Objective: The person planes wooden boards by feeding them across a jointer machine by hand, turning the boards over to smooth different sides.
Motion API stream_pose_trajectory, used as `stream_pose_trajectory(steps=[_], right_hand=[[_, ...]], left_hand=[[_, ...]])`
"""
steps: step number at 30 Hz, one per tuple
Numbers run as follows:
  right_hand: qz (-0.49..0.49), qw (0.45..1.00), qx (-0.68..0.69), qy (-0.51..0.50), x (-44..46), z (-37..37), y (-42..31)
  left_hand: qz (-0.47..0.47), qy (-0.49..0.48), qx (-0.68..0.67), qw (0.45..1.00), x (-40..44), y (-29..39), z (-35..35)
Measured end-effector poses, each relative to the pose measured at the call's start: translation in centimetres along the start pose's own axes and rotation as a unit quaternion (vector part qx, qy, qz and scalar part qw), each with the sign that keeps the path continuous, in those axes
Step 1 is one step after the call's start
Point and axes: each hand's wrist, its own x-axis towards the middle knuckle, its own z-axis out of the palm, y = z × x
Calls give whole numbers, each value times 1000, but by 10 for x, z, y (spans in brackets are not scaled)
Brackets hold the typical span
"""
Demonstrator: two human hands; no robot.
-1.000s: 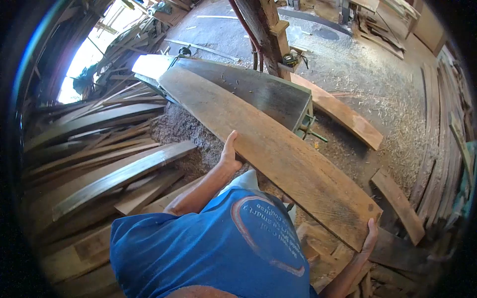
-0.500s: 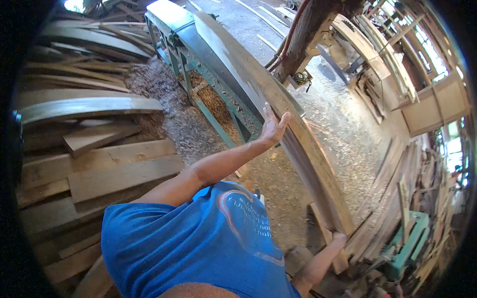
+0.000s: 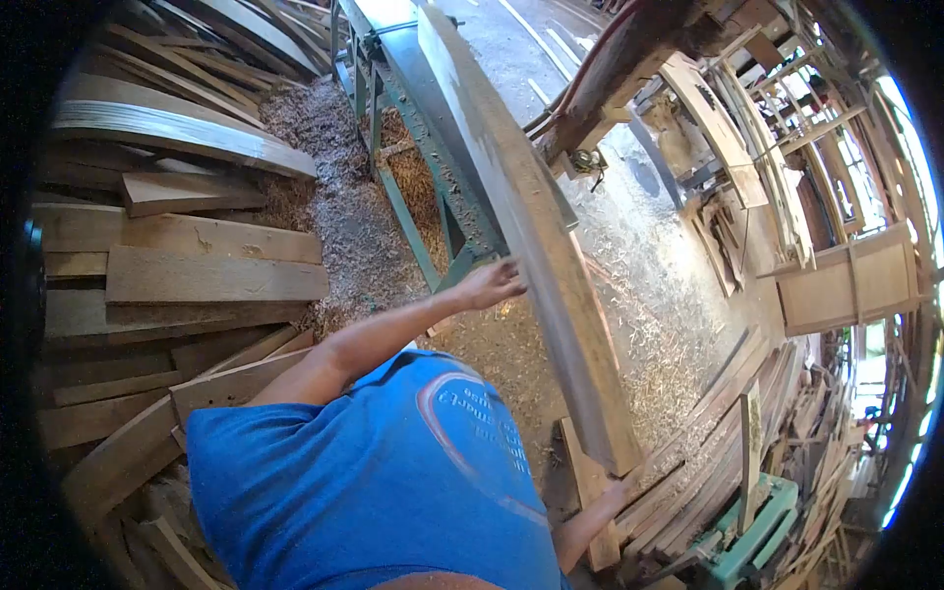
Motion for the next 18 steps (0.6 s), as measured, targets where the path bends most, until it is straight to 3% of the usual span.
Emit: stream_pose_trajectory(steps=[2,3,4,5,6,7,8,9,11,12,14,16,17,18], right_hand=[[-80,993,60,-67,-11,8,-42],[-113,984,64,-121,-21,13,-68],[-172,972,-57,-151,-35,23,-100],[-222,941,-180,-182,-49,35,-132],[-268,891,-300,-213,-56,41,-146],[-267,881,-330,-208,-56,44,-142],[-269,870,-360,-203,-52,47,-138],[-274,857,-389,-198,-45,48,-135],[-320,802,-462,-206,-33,45,-140],[-339,770,-497,-212,-29,44,-140],[-310,823,-411,-240,-20,42,-124],[-297,850,-351,-257,-12,43,-117],[-299,855,-336,-260,-9,43,-117],[-296,861,-322,-262,-8,42,-116]], left_hand=[[-40,-116,-24,992,-18,-53,27],[-47,-89,73,992,-48,-52,33],[-7,-106,65,992,-68,-98,50],[-105,-172,166,965,-89,-110,53],[-149,-180,188,954,-109,-181,72],[-211,-189,283,916,-152,-88,40],[-131,-129,241,953,-174,-166,52],[-184,39,73,979,-190,-210,62],[-327,157,-138,922,-195,-172,46],[-389,212,-241,863,-201,-152,37],[-360,140,-39,922,-214,-161,19],[-279,53,221,933,-225,-158,7],[-254,36,258,932,-230,-165,5],[-310,54,171,934,-233,-159,8]])
